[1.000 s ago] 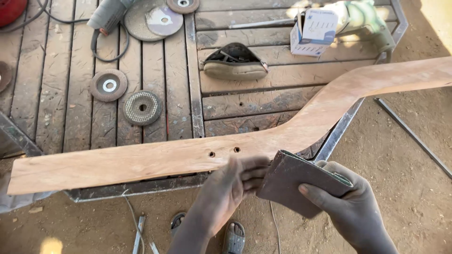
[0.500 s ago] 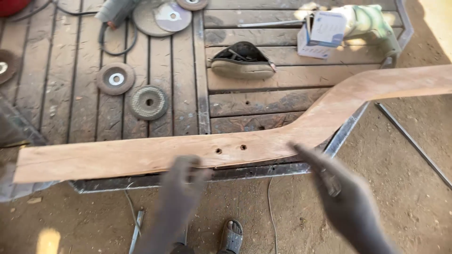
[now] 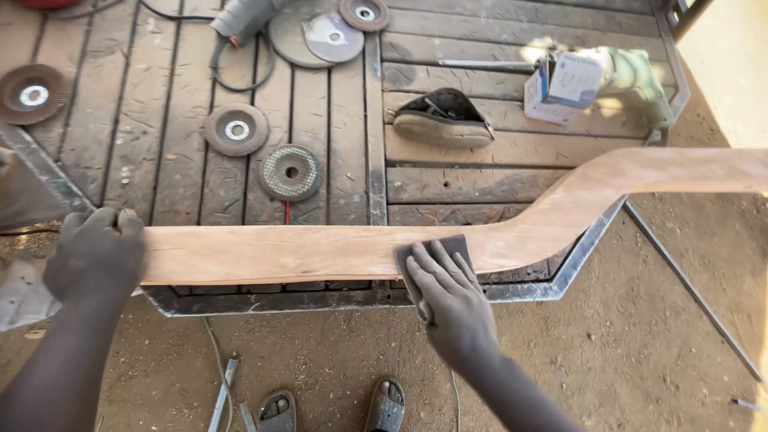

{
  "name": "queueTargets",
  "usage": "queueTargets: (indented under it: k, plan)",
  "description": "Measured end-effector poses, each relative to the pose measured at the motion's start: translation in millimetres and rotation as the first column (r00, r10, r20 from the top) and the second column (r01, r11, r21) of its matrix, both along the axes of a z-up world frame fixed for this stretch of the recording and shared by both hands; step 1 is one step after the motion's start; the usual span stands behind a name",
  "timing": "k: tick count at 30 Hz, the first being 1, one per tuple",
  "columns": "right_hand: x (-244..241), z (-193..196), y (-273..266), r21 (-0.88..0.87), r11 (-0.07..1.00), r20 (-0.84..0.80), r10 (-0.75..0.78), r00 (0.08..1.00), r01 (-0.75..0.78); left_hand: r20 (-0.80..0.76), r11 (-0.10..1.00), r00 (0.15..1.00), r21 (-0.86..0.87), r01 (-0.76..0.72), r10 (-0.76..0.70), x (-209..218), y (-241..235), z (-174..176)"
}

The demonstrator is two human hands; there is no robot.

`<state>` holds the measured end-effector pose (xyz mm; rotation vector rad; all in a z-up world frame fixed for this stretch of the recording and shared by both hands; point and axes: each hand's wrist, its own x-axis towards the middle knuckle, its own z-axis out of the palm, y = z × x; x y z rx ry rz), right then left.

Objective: Sanding a curved wooden piece with sandpaper on a workbench

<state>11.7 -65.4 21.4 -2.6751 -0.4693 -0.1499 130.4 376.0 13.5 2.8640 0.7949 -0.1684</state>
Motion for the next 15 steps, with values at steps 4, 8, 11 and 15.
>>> queueTargets:
  k: [4, 8, 11, 15]
  plan:
    - [25.4, -1.2, -116.5, -0.021, 0.99, -0.017, 0.136, 0.991, -0.136, 0.002, 0.993, 0.997, -0.092, -0.072, 0.073, -1.9, 1.3, 0.5]
    - [21.6, 3.1, -121.3, -0.15, 0.907, 0.026, -0.394, 0.919, 0.393, 0.055, 0.998, 0.997, -0.033, -0.049, 0.051, -6.6, 9.7, -17.8]
    - [14.9, 19.0, -98.3, -0.209, 0.958, -0.001, -0.2, 0.98, 0.196, 0.076, 0.998, 0.996, -0.039, -0.039, 0.042, 0.5, 10.2, -19.9]
    - [26.5, 33.2, -147.4, -0.258, 0.886, -0.161, -0.432, 0.888, 0.384, 0.081, 0.999, 0.996, -0.02, -0.034, 0.035, -5.3, 13.0, -20.3]
